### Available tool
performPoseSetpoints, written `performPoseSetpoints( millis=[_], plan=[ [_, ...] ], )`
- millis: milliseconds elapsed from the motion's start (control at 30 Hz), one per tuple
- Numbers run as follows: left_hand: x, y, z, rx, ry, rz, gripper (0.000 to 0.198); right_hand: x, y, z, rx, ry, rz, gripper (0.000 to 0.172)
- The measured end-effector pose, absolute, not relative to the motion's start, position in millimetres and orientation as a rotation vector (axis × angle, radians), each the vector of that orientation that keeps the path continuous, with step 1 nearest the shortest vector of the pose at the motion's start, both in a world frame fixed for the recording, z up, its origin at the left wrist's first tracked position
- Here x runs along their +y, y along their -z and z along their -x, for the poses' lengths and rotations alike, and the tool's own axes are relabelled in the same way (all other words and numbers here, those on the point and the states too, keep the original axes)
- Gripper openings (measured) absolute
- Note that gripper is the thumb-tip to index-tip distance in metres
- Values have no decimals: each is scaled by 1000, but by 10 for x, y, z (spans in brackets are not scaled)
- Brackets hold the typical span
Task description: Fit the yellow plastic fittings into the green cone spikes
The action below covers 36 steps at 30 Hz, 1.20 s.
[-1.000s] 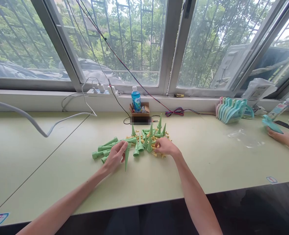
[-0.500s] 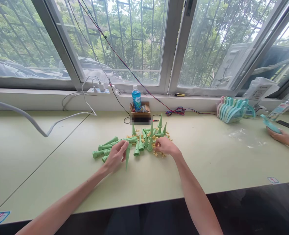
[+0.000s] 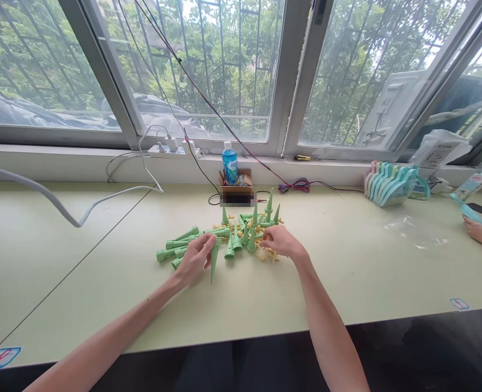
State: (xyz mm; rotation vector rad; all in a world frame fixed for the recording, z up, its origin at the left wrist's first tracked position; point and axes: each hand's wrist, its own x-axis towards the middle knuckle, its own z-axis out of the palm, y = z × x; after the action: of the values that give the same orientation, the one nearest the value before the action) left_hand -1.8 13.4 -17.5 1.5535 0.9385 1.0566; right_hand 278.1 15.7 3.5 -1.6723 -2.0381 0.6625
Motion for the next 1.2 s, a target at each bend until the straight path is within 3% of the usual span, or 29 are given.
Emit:
performPoseSetpoints(
  millis=[300, 467, 633, 800, 1200],
  plan=[
    [104, 138, 1, 991, -1033, -1565, 42, -11, -153, -2496, -2065, -1172, 1414, 16],
    [105, 144, -2, 1001, -1048, -1580, 42, -76, -63, -2168, -2226, -1074, 1307, 11],
    [111, 151, -7, 1007, -1068, -1576, 42, -132, 92, -1890, -2313, -764, 1393, 4],
    [119, 156, -8, 1016, -1091, -1566, 44, -158, 226, -1756, -2392, -499, 1454, 8],
    [106, 132, -8, 999, -1097, -1569, 42, -207, 212, -1756, -2368, -519, 1355, 14]
  ],
)
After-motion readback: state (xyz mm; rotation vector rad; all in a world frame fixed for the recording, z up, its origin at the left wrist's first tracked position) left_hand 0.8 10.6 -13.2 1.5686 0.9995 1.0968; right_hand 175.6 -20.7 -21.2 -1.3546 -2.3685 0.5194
